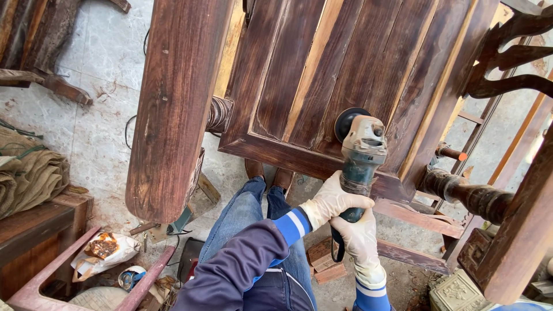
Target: The person uses an angle grinder to sand the seat of a carved wooden chair, moving the tool back and forth across the wood panels to strip the surface. They briefly reposition a sanding pad on the chair before resuming grinding over the seat area.
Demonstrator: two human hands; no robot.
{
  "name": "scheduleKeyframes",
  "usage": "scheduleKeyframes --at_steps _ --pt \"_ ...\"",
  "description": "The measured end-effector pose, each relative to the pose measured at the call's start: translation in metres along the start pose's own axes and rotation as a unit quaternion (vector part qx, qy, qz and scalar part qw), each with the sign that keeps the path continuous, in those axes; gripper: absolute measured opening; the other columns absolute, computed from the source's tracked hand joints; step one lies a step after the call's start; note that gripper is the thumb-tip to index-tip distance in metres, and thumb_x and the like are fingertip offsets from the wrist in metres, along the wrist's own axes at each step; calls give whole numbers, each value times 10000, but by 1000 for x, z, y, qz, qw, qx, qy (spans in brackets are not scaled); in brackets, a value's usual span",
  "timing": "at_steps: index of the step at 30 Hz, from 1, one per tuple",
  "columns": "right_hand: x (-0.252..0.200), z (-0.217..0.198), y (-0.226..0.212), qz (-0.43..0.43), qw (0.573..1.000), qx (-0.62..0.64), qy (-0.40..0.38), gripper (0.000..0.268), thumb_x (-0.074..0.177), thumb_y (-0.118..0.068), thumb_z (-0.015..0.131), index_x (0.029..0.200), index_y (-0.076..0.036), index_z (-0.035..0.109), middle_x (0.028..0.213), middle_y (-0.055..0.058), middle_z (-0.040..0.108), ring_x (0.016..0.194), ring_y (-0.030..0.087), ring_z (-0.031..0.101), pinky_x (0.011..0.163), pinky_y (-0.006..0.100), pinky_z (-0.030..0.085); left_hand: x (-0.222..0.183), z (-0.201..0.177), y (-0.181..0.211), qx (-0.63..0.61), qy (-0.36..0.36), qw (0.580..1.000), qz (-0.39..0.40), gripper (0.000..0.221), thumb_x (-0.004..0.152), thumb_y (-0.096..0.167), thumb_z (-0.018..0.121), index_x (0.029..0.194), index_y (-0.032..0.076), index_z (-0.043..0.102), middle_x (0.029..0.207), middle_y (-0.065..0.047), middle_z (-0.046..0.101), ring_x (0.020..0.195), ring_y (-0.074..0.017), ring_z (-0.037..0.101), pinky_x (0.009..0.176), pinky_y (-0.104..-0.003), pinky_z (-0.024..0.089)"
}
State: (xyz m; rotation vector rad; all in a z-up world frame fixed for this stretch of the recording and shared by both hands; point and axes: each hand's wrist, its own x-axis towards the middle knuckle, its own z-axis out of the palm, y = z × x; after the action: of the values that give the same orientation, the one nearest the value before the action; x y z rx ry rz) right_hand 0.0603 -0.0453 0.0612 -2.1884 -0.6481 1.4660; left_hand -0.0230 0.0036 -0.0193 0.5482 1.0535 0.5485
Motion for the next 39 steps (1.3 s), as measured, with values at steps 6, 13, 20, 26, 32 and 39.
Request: scheduleKeyframes --at_steps 6,13,20,26,32,39 --pt "0 -8 23 5 999 -32 -7 551 655 -141 824 1125 20 587 873 81 686 737 158 661 648 312 548 -10 0 -11 -53 -40 998 20 767 603 245 933 1256 20 599 1140 -90 698 1040 -185 663 941 -338 547" --pt "-2 -5 22 11 1000 -11 -20 614 639 -166 841 1156 14 562 899 79 674 774 147 640 674 309 542 -14 -3 -11 -60 -24 998 -3 782 593 188 933 1258 3 566 1150 -98 706 1036 -186 677 929 -338 564" --pt "2 2 13 -13 999 -37 -25 662 616 -186 857 1179 -18 552 905 72 674 777 143 644 678 304 547 -17 -11 4 -104 -24 994 -1 715 616 133 911 1241 9 589 1122 -89 720 994 -174 691 912 -343 579" --pt "9 7 1 -5 999 -29 -27 634 619 -186 851 1160 -9 571 902 72 673 764 151 643 661 314 549 -7 -15 9 -72 -1 997 22 665 609 145 909 1194 25 618 1079 -78 726 960 -168 697 882 -332 584" --pt "17 9 -8 -31 999 -23 -30 635 620 -194 858 1160 -10 580 927 63 689 792 138 653 688 299 551 -5 -18 21 -67 10 997 41 639 635 149 911 1186 8 621 1073 -94 716 954 -184 687 883 -344 578" --pt "6 22 -5 -11 999 -5 -46 715 596 -191 850 1232 -54 551 939 91 696 789 166 671 697 323 568 -28 -29 34 -98 -16 992 72 642 710 97 859 1295 12 608 1217 -81 706 1032 -149 666 952 -310 538"
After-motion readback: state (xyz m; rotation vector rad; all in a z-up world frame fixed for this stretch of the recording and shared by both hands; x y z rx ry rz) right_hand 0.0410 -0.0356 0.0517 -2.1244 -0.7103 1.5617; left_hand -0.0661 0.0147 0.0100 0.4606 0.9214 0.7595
